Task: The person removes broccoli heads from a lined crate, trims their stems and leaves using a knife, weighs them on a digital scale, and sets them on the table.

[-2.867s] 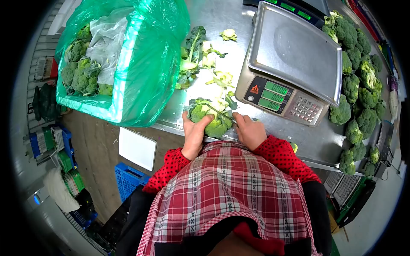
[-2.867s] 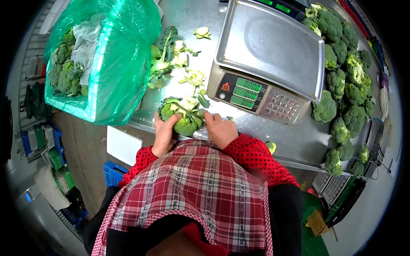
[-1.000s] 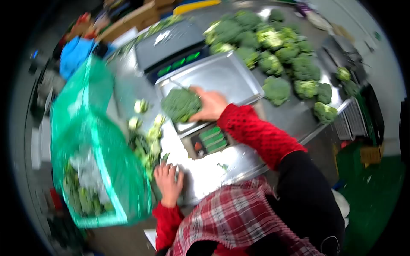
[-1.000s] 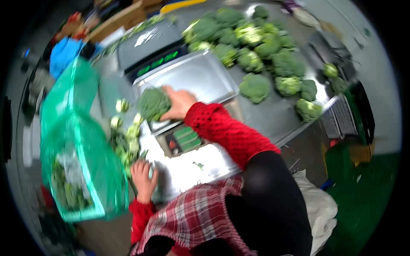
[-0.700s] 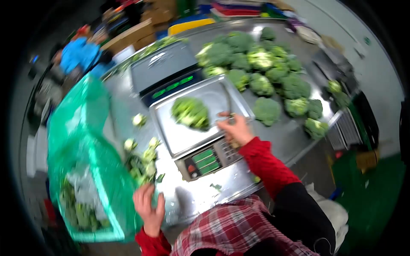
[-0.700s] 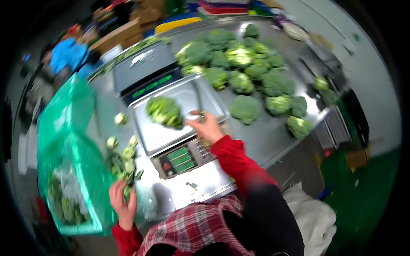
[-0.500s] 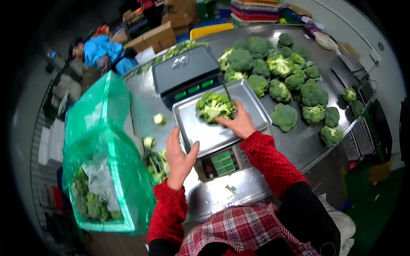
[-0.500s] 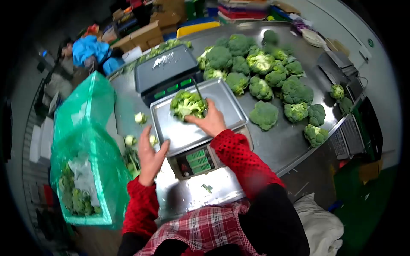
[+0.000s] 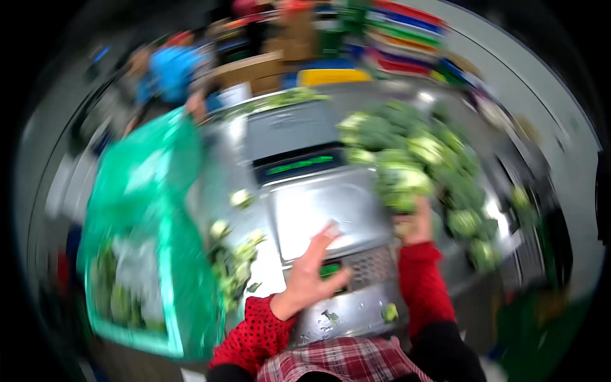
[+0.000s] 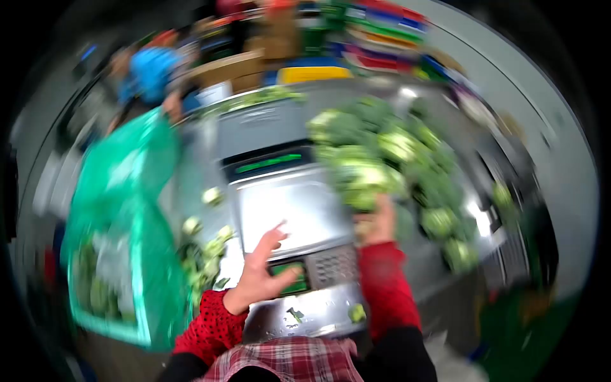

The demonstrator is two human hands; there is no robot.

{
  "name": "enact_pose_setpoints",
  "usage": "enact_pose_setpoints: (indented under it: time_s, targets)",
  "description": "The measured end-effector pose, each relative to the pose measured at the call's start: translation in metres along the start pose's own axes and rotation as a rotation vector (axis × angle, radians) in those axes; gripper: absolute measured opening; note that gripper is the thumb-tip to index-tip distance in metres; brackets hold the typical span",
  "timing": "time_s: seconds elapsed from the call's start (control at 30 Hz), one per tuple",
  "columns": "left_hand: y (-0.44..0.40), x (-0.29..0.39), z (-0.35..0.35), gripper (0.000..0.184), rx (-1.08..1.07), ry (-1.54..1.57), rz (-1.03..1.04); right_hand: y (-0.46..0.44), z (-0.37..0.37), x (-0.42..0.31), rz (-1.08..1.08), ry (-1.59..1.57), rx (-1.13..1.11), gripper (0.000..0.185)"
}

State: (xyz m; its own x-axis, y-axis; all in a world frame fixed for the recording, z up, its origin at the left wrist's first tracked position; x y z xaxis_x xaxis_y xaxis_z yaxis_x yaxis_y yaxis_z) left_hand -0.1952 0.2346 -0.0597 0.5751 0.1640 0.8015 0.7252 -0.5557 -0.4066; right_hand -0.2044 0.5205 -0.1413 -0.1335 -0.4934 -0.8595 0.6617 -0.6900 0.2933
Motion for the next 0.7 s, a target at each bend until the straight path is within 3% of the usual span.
enact_pose_setpoints:
  time_s: [0.03, 0.13, 0.27, 0.3, 0.33, 0.37, 0.4, 0.47, 0.5, 0.53, 0.63, 0.7]
  targets:
    - [0.017, 0.001, -0.009, 0.060, 0.006, -0.037, 0.018, -0.025, -0.011, -0.024, 0.178, -0.074, -0.023, 0.048]
    - [0.066, 0.004, -0.046, 0.047, 0.076, -0.237, 0.035, -0.158, -0.047, -0.077, -0.005, -0.060, -0.139, 0.046]
    - [0.100, 0.032, -0.132, 0.046, 0.196, -0.453, -0.017, -0.264, -0.083, -0.137, -0.299, -0.031, 0.141, 0.044]
    - [0.107, 0.037, -0.160, 0.046, 0.212, -0.553, -0.028, -0.277, -0.091, -0.139, -0.340, -0.075, 0.098, 0.040]
    - [0.114, 0.032, -0.195, 0.044, 0.256, -0.691, -0.011, -0.305, -0.108, -0.136, -0.240, -0.016, -0.038, 0.042]
    - [0.123, 0.034, -0.232, 0.039, 0.354, -0.741, -0.167, -0.330, -0.114, -0.128, -0.138, 0.044, -0.172, 0.045]
    - [0.144, 0.006, -0.279, 0.037, 0.532, -0.917, -0.198, -0.225, -0.049, -0.105, -0.106, 0.014, -0.051, 0.044]
    - [0.187, -0.025, -0.363, 0.046, 0.723, -1.293, -0.523, -0.248, -0.073, -0.056, -0.151, 0.210, -0.127, 0.039]
    - [0.223, -0.050, -0.394, 0.059, 0.721, -1.553, -0.708, -0.172, -0.033, -0.035, -0.166, 0.194, -0.089, 0.039]
    - [0.252, -0.061, -0.410, 0.082, 0.671, -1.516, -1.098, -0.146, -0.029, -0.017, -0.113, 0.216, -0.100, 0.038]
    - [0.290, -0.075, -0.415, 0.108, 0.791, -1.055, -1.693, -0.086, -0.014, 0.019, 0.015, 0.230, -0.125, 0.029]
    - [0.294, -0.078, -0.419, 0.105, 0.848, -1.051, -1.638, -0.036, 0.003, 0.032, 0.062, 0.278, -0.166, 0.023]
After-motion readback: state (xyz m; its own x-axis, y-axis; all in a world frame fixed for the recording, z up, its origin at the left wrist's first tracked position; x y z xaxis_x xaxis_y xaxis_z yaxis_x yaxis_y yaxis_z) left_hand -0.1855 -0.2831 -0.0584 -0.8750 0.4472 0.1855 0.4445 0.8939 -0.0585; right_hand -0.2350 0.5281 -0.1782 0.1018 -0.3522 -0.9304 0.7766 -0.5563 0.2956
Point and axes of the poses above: each hand's wrist, its own y-axis away from the middle knuckle, its own z-axis out of the palm, x = y × z, the point moved 2 cm from there along -y, towards the middle knuckle, and after that the axes turned 1 degree about z, right-handed, at the moved point
